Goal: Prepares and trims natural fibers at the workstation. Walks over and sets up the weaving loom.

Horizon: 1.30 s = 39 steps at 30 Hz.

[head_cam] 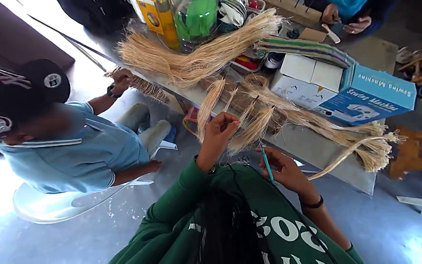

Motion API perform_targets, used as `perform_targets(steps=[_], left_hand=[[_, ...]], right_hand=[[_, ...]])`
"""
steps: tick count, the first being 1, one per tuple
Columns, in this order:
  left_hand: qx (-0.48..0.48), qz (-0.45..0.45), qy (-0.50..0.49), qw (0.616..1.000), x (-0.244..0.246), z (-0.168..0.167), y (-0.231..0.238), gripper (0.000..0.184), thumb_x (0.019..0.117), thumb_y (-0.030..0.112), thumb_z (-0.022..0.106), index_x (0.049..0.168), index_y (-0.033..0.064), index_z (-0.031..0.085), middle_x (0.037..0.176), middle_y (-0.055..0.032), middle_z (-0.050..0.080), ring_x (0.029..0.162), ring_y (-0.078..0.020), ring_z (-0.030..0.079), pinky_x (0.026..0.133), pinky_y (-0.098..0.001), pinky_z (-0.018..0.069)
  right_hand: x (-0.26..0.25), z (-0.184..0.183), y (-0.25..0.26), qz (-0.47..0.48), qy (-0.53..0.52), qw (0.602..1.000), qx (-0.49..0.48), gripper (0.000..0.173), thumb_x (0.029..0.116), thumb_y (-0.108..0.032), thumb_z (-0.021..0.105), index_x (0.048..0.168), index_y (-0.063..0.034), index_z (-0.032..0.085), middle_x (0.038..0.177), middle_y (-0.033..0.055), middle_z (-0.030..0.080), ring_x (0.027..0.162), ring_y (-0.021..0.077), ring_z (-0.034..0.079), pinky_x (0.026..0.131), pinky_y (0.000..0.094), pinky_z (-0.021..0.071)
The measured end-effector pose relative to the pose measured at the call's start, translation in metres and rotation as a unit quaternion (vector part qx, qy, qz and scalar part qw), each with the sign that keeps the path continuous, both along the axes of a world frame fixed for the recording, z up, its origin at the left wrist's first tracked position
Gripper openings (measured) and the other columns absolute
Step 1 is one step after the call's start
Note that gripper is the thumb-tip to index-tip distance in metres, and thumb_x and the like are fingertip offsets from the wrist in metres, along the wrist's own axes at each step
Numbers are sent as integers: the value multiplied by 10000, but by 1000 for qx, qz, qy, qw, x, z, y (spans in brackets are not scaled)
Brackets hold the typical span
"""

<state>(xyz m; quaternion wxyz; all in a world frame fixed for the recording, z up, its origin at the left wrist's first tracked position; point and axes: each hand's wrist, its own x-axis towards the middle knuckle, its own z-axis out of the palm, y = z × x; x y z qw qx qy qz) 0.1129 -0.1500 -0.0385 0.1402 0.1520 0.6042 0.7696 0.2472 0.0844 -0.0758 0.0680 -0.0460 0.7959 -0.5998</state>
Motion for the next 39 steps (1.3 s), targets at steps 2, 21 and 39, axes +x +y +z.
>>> perform_targets(steps=[2,21,39], left_hand=[[-9,1,15,1000,5,0,1,78,1012,93,597,1073,88,646,837,-27,604,585,-65,481,491,-186,386],[-71,19,56,996,10,-2,6,49,996,109,635,1011,63,629,766,-43,585,572,-96,506,504,-216,434],[-125,14,92,988,-5,5,10,29,1000,105,630,1002,77,637,765,-17,604,574,-77,521,508,-204,444]], right_hand=[[-3,0,-3,-12,30,998,51,754,872,-495,782,1415,-19,563,1053,47,713,897,105,673,807,296,587],[-33,-1,-22,-80,139,963,218,542,953,-433,715,1360,-83,638,960,69,705,826,125,647,757,291,564],[-41,1,-18,-92,148,958,229,495,972,-405,695,1333,-68,656,876,68,683,737,122,609,689,276,536]])
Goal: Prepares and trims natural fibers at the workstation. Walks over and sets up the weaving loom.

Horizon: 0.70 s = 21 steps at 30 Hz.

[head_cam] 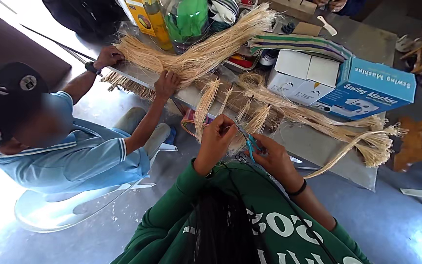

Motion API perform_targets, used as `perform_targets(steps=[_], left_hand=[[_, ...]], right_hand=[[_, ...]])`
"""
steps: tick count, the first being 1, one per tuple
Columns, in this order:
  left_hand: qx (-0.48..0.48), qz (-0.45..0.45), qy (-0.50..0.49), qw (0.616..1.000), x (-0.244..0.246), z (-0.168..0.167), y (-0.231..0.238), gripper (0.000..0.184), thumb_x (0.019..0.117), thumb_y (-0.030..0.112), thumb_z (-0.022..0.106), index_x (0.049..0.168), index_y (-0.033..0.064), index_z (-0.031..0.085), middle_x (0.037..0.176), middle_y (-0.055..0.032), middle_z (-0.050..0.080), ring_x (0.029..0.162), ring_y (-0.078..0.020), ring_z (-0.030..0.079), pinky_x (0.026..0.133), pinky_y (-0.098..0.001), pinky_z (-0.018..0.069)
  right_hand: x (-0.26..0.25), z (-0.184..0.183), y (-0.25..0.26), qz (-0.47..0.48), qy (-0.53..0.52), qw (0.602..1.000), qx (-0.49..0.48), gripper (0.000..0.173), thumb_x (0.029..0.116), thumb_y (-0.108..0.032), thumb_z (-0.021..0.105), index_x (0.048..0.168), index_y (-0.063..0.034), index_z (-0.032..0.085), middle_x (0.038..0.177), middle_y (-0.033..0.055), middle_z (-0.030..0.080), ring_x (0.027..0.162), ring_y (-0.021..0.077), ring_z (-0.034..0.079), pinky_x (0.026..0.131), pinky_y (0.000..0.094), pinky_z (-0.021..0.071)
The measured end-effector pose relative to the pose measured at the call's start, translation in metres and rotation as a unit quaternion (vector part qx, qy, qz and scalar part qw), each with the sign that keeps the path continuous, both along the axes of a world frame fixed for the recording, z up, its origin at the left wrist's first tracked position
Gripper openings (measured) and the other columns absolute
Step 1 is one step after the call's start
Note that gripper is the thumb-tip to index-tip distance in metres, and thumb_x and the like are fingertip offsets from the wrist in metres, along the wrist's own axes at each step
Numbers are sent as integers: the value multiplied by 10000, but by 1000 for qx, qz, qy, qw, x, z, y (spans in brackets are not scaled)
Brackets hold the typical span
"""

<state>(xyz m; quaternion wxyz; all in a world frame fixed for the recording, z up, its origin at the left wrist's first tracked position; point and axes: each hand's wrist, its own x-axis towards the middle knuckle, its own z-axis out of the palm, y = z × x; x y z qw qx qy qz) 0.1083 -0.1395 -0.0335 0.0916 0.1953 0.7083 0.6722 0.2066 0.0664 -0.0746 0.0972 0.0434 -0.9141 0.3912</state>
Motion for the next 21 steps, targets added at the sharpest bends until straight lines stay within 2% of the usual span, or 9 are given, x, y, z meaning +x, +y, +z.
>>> perform_targets(steps=[6,11,13,15,17,18,21], left_hand=[[15,7,2,1000,-2,-2,4,38,1000,103,627,984,69,622,762,-22,592,594,-89,529,532,-220,456],[17,12,3,1000,-1,-1,4,44,999,110,615,1005,71,634,800,-12,614,626,-82,545,565,-225,472],[24,15,-2,1000,-1,-1,4,40,998,104,611,1007,73,634,796,-13,614,625,-82,544,561,-225,467],[44,11,-15,999,-2,-2,4,53,1009,110,613,1019,65,639,803,-21,617,632,-87,542,569,-228,462],[66,1,-29,997,-2,-4,4,74,1019,126,611,1036,61,644,812,-22,616,638,-89,537,580,-230,459],[71,-3,-34,997,-2,-4,4,83,1022,131,613,1046,61,649,822,-21,621,646,-87,540,587,-230,465],[77,-8,-39,996,0,-2,5,97,1023,141,621,1058,62,664,830,-20,629,645,-80,536,579,-220,455]], right_hand=[[-1,2,1,-4,14,1000,2,484,964,-408,702,1299,-60,672,837,54,672,698,111,588,658,269,530],[-1,9,0,-10,37,999,18,403,975,-353,693,1241,-51,701,779,51,668,633,103,572,611,254,521],[-2,11,2,-9,31,999,-1,394,974,-335,697,1242,-46,702,750,33,663,615,83,565,600,236,514],[-4,11,5,-2,6,997,-73,422,979,-336,699,1263,-25,677,737,-2,658,614,43,575,585,208,510],[-6,10,9,10,-19,990,-140,487,972,-388,704,1280,-15,649,783,-12,694,662,43,641,618,229,565],[-7,10,11,20,-21,989,-144,533,960,-425,707,1296,-17,637,817,-11,701,698,46,652,651,236,573],[-6,10,13,34,-4,996,-86,597,922,-473,740,1321,-40,643,876,14,701,760,62,636,710,244,557]])
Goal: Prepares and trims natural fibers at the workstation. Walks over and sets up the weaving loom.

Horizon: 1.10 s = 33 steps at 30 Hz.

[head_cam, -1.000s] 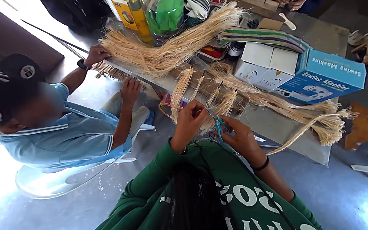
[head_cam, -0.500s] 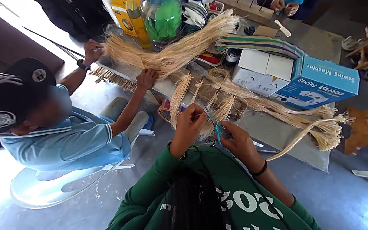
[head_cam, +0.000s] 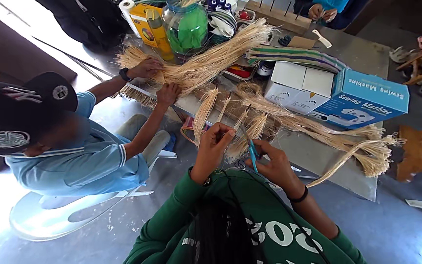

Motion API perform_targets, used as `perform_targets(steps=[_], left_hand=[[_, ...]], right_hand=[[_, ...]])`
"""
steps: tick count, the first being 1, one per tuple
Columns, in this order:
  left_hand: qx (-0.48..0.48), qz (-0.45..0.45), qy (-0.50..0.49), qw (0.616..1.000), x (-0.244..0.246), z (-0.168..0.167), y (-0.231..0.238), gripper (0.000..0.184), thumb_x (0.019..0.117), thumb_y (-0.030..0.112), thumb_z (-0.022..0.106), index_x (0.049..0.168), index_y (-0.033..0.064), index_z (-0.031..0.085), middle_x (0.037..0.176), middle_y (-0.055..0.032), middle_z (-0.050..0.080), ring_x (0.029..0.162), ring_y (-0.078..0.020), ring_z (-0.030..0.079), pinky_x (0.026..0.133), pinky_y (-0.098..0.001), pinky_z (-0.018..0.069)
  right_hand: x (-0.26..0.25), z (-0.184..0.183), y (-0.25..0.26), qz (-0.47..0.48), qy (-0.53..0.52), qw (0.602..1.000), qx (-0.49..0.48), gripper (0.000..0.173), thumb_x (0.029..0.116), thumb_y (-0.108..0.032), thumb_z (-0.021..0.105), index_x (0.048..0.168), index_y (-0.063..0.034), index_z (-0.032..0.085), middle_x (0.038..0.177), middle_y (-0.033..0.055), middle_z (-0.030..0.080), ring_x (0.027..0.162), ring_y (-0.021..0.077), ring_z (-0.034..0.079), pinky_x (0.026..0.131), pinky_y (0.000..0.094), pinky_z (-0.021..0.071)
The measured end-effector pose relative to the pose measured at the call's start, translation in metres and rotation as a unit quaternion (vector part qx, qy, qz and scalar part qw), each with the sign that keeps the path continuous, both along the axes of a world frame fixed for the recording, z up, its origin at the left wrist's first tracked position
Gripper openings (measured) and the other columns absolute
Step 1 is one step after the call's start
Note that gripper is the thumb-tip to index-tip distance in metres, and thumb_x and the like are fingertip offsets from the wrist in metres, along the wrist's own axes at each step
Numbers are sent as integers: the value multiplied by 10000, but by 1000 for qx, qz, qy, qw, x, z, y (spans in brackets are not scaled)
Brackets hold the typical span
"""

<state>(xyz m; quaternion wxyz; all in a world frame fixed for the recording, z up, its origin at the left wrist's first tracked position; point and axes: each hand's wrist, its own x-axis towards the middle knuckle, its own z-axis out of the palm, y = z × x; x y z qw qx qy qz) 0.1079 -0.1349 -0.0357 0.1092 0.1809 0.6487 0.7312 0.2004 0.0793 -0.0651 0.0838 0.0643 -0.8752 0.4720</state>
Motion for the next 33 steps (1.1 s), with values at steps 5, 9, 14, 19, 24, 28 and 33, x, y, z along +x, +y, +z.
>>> perform_targets(steps=[5,9,14,19,24,28,33], left_hand=[[1,-3,-1,1000,2,4,3,69,1009,93,612,1059,64,650,819,-18,619,647,-77,539,590,-217,464],[-4,3,4,1000,4,6,4,52,1001,89,625,1039,62,647,802,-20,614,641,-79,537,588,-216,459],[-6,8,8,1000,6,6,5,45,1002,102,631,1019,62,641,796,-26,619,644,-88,549,595,-225,474],[-17,12,22,1000,9,7,5,34,998,87,634,1019,59,635,783,-18,603,631,-81,541,582,-220,472],[-22,17,23,999,11,7,5,24,994,81,637,1001,59,645,775,-17,612,635,-80,554,584,-218,479],[-10,14,24,1000,12,9,4,30,994,84,639,1003,58,652,776,-18,610,631,-82,550,582,-218,479],[-8,17,18,1000,14,11,2,22,992,75,641,1002,57,649,783,-17,616,646,-82,563,597,-220,492]], right_hand=[[0,-1,2,-14,28,997,65,579,908,-470,758,1337,-93,658,918,28,691,806,102,616,761,278,543],[1,1,1,-30,33,996,73,544,913,-452,757,1323,-105,674,919,35,693,804,105,617,752,266,539],[2,1,2,-40,38,995,82,533,923,-450,744,1323,-105,678,913,37,692,798,106,617,745,267,540],[4,1,2,-46,58,992,105,523,929,-442,739,1322,-102,679,908,51,684,789,128,612,731,282,539],[5,3,2,-42,54,992,105,509,932,-426,739,1328,-111,679,924,51,688,799,119,616,738,268,542],[7,1,0,-39,56,993,97,511,933,-418,738,1329,-101,678,936,61,691,796,117,620,733,262,544],[8,1,-4,-44,56,993,93,494,944,-410,730,1316,-89,684,938,70,693,792,114,623,728,257,547]])
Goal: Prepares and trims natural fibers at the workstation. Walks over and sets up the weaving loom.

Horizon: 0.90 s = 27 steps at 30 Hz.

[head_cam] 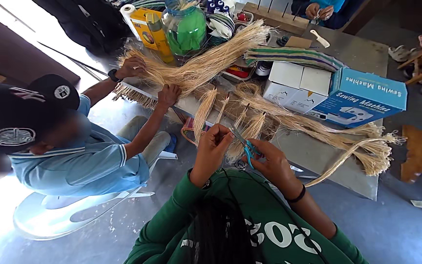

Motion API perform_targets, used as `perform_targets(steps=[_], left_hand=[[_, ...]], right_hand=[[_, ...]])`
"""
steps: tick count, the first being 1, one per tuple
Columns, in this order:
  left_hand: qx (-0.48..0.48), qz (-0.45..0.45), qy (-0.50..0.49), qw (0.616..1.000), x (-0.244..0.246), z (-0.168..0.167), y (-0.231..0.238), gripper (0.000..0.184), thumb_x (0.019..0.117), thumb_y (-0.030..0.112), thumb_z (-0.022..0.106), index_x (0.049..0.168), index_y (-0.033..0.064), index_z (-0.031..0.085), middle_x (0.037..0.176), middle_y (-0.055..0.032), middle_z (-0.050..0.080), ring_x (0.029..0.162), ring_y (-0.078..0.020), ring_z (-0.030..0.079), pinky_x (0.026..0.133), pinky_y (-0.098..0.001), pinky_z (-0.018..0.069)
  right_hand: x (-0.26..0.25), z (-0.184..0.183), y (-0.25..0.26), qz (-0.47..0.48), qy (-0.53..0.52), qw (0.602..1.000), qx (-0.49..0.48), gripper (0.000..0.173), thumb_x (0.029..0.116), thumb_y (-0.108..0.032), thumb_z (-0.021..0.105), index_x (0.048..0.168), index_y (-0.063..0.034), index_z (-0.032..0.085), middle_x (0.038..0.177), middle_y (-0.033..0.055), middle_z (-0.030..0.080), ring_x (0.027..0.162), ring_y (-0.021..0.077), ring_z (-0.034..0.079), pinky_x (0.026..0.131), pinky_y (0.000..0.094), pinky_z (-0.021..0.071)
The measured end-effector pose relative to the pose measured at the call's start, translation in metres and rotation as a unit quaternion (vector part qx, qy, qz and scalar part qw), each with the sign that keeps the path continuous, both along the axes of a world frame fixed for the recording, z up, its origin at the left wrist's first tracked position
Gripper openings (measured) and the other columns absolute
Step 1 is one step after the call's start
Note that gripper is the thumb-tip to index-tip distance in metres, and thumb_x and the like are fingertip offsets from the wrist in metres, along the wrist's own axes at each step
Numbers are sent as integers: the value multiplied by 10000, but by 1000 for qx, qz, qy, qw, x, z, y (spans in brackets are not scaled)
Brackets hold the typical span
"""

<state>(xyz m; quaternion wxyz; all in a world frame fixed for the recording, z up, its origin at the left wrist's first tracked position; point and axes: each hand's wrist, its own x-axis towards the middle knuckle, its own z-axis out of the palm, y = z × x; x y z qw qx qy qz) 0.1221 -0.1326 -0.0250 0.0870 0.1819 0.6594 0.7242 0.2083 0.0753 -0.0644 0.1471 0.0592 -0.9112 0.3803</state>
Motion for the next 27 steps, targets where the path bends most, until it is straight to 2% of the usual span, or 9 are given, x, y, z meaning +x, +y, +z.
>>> perform_targets(steps=[6,10,13,15,17,19,22,25,27], left_hand=[[7,4,2,1000,1,-1,-2,20,991,78,642,999,62,652,774,-18,607,630,-83,544,578,-217,470],[20,5,-2,1000,1,-3,-3,43,999,93,639,1009,62,668,792,-20,622,639,-81,545,584,-218,471],[36,-1,-12,999,0,-6,-4,64,1005,109,640,1024,58,675,814,-26,644,641,-74,545,585,-216,461],[50,-2,-21,999,-1,-8,-6,72,1006,114,638,1031,60,678,805,-17,636,631,-67,531,578,-212,448],[58,-2,-32,998,-1,-9,-8,84,1009,124,642,1045,62,685,818,-20,641,639,-67,533,581,-210,449],[60,-3,-34,998,-2,-10,-9,92,1008,123,642,1060,60,685,823,-22,634,639,-72,526,582,-213,446],[66,-13,-26,997,-4,-14,-11,99,1009,101,626,1084,54,670,820,-17,622,632,-64,516,576,-212,440],[63,-13,-36,997,-4,-27,-15,77,1012,93,612,1066,54,653,775,5,587,601,-50,489,548,-203,415],[55,-17,-58,997,-2,-38,-17,77,1017,94,591,1062,56,641,766,23,567,605,-40,478,550,-200,404]], right_hand=[[1,-2,-2,-1,6,1000,4,450,956,-378,718,1296,-84,695,916,74,687,758,113,610,698,245,537],[0,-1,-5,1,2,1000,-9,383,976,-333,698,1250,-66,712,829,47,696,675,93,603,649,251,539],[-2,2,-7,10,-26,990,-139,368,988,-299,698,1231,-22,691,752,-10,690,615,33,613,577,199,535],[-4,8,-8,12,-67,958,-280,307,1022,-225,644,1227,4,656,757,-9,709,592,47,638,519,202,540],[-5,11,-6,9,-103,929,-354,301,1061,-222,569,1249,5,631,772,9,718,576,49,613,487,188,483],[-6,9,-4,4,-143,920,-364,310,1061,-228,570,1263,-1,631,799,30,732,584,74,629,497,207,500],[-7,5,-5,-1,-241,905,-350,326,1028,-202,635,1287,-7,610,893,64,763,672,152,724,597,290,624],[-7,-1,-7,-4,-316,884,-345,365,1019,-171,649,1337,-10,570,980,92,769,767,203,761,697,339,661],[-7,-1,-11,3,-334,877,-345,380,1015,-168,653,1347,-7,563,984,98,768,785,215,766,716,352,665]])
